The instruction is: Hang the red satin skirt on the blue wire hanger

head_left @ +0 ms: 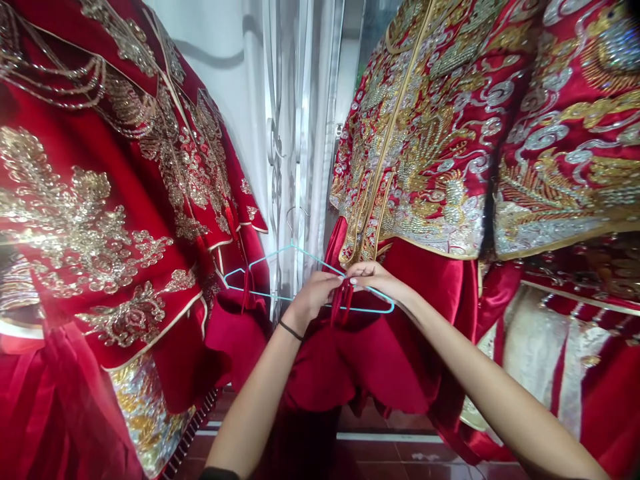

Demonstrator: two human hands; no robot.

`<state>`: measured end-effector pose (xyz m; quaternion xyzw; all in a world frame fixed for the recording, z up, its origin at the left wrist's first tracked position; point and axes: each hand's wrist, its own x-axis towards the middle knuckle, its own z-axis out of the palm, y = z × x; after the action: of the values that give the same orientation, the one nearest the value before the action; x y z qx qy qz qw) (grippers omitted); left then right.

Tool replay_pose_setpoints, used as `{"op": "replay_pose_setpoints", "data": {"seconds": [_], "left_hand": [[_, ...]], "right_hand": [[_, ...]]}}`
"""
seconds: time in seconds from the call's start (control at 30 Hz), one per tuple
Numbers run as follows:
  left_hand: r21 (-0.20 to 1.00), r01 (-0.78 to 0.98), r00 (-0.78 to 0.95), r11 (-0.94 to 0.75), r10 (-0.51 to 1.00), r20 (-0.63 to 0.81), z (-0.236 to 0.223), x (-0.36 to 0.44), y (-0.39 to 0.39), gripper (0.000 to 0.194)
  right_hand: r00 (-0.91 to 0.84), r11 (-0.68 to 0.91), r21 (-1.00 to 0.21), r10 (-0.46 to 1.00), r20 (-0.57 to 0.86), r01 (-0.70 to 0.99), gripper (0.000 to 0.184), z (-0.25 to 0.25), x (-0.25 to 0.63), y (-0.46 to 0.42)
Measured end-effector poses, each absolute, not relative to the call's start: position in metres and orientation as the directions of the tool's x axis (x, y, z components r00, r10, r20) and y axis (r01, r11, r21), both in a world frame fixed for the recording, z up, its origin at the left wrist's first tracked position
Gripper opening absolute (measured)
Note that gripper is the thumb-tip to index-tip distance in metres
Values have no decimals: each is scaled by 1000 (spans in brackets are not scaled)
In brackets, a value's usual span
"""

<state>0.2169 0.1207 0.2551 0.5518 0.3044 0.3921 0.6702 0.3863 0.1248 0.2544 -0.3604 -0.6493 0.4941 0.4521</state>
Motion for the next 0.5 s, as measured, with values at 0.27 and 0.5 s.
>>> {"op": "replay_pose_setpoints", "data": {"seconds": [0.27, 0.5], "left_hand": [[847, -405, 485, 345, 866, -121, 259, 220, 111, 21], [852, -437, 455, 287, 888, -65, 254, 226, 107, 13]], "right_hand": [[-376, 22, -964, 918, 124, -265, 28, 218, 394, 132], [-416, -59, -961, 908, 61, -272, 17, 223, 379, 134]]}}
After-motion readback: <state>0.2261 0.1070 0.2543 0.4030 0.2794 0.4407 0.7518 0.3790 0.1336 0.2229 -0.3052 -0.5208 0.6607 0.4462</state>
